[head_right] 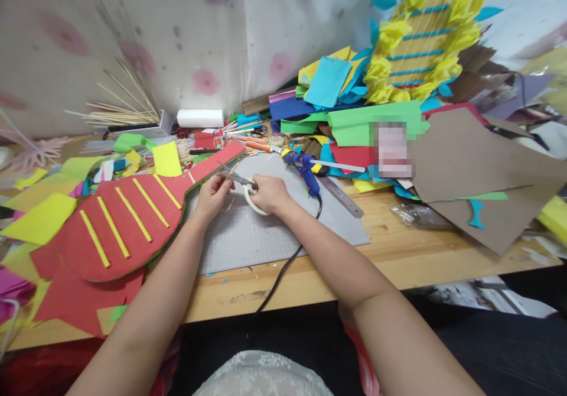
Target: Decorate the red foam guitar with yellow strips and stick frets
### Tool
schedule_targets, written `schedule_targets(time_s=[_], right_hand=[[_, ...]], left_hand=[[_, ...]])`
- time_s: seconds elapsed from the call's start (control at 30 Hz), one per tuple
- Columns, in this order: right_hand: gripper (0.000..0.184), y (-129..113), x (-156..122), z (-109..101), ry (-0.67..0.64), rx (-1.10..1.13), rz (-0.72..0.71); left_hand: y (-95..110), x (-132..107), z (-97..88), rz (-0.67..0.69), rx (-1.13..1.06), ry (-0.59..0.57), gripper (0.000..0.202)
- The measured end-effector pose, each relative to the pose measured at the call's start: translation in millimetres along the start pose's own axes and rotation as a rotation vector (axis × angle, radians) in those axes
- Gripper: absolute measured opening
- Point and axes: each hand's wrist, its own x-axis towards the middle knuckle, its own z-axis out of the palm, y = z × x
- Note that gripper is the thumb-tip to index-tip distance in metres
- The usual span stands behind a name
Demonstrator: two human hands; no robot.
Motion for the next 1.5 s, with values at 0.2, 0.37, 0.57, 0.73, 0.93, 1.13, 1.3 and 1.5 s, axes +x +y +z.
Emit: schedule_targets(time_s=[0.2, 0.37, 0.57, 0.73, 0.93, 1.13, 1.3, 1.5], right_hand=[[0.018, 5, 1, 3, -0.003, 0.055, -0.056], [0.016, 8, 2, 4, 0.011, 0.114, -0.122], [0.017, 8, 0, 2, 0.001, 0.122, -0.157], [0.017, 8, -2, 2, -0.003, 0.069, -0.101], [0.023, 7, -1, 5, -0.020, -0.005, -0.034], [0.021, 7, 1, 5, -0.017, -0.012, -0.030], [0.019, 5, 2, 5, -0.008, 0.053, -0.071], [0.017, 8, 2, 1, -0.029, 0.149, -0.183]], left_hand=[[4, -1, -2.0, -0.011, -0.004, -0.034, 0.027], [6, 0, -8.1, 0.005, 0.025, -0.133, 0.035], [11, 3, -13.2, -0.041, -0.067, -0.294, 0.038], [11, 3, -15.4, -0.068, -0.090, -0.292, 0.030], [6, 0, -9.5, -0.060, 0.004, -0.190, 0.024], [-1, -2, -3.9, -0.046, 0.140, -0.100, 0.022], [-3, 0, -3.4, 0.007, 0.122, -0.103, 0.026], [2, 2, -8.1, -0.018, 0.037, -0.277, 0.031]])
